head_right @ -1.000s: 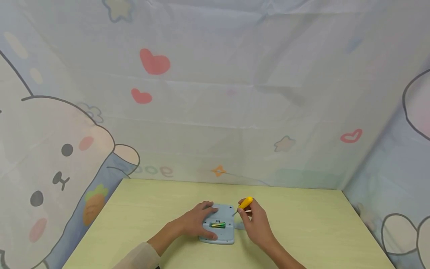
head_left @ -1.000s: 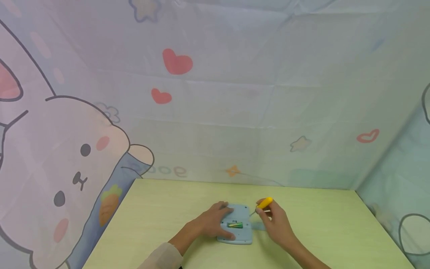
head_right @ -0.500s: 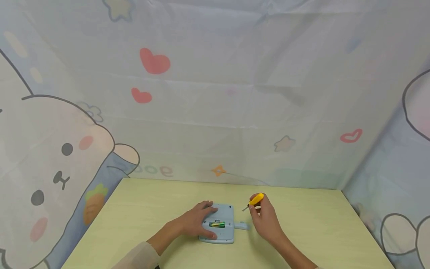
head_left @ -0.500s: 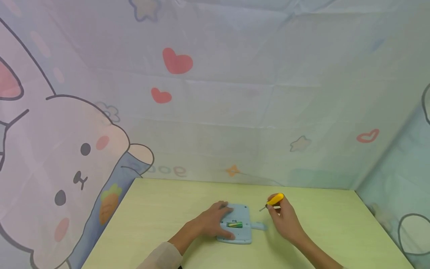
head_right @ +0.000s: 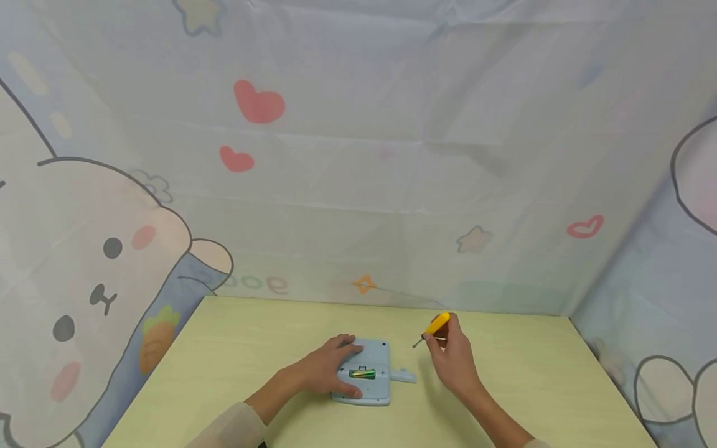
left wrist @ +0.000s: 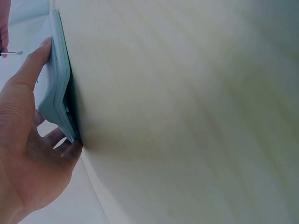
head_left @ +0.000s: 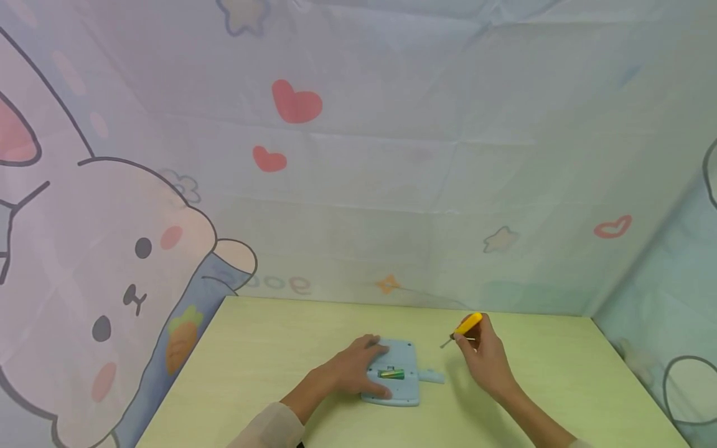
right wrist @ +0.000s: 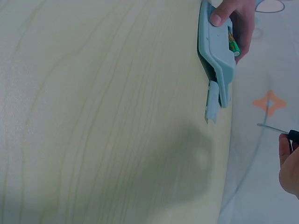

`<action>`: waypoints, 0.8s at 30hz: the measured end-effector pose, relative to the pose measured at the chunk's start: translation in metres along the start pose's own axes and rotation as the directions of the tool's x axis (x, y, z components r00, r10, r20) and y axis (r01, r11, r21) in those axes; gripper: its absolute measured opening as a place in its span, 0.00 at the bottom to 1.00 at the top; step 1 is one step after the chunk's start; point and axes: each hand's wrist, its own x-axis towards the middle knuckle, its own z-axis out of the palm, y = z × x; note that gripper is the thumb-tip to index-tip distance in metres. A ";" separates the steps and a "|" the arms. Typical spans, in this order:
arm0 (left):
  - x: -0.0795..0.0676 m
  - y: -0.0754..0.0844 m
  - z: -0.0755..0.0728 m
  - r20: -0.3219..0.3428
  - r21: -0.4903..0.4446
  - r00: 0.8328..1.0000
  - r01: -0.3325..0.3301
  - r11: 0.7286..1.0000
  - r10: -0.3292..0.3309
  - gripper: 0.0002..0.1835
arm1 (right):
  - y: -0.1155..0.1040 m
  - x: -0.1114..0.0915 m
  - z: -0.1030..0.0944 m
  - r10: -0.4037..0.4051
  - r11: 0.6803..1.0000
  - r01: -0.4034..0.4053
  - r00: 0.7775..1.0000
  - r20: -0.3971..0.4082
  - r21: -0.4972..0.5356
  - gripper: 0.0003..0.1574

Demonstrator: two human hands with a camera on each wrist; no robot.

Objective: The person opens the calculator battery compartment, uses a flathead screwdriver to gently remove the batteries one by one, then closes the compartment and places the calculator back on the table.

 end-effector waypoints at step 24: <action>0.000 0.000 0.001 -0.002 -0.008 1.000 -0.001 1.000 0.001 0.52 | 0.013 0.003 -0.017 0.076 0.994 -0.084 0.991 -0.108 -0.064 0.20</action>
